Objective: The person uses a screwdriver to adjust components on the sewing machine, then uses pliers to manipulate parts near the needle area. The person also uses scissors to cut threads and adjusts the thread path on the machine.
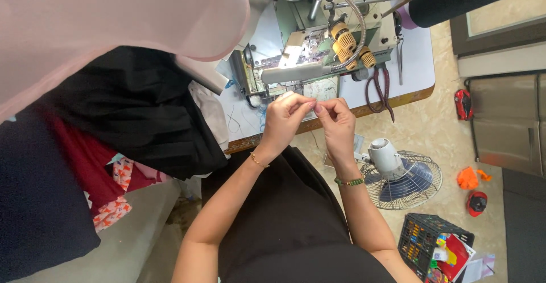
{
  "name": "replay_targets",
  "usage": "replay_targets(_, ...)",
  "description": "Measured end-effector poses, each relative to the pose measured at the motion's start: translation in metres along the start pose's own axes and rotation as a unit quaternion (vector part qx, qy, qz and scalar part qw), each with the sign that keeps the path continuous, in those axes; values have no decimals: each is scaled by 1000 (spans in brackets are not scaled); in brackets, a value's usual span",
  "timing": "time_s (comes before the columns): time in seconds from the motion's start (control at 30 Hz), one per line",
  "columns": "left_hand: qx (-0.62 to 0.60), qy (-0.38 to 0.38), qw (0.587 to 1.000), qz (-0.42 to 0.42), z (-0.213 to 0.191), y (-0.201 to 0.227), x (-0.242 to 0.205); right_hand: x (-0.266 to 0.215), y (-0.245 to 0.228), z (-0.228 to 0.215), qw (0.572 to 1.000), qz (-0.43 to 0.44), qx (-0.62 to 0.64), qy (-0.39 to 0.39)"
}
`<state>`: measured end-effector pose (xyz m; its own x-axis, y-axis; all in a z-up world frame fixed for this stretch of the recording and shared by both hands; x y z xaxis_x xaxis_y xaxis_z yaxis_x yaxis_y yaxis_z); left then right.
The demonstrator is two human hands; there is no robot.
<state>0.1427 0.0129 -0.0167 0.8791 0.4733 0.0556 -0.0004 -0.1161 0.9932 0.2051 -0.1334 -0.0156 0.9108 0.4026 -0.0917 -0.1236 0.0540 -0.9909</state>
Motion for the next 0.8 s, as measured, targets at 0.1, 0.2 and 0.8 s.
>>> replay_targets(0.1,51,38,998,11,-6,14,0,1,-5,3,997,-12,-72,16)
replay_targets(0.2,111,65,991,35,-9,19,2,5,-10,13,985,-37,-166,-6)
replay_targets(0.8,60,69,995,-35,-7,-4,12,84,25,-163,948,-27,-230,218)
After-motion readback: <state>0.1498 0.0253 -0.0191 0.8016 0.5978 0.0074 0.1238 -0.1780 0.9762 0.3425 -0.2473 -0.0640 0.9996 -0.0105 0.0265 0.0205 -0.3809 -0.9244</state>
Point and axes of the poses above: each hand's wrist, its own x-axis towards the middle knuckle, its own z-axis out of the palm, y = z × x, the point moved 6 cm from there along x, towards the middle knuckle, and after that the axes turned 9 degrees about x, right-handed, at the moved point
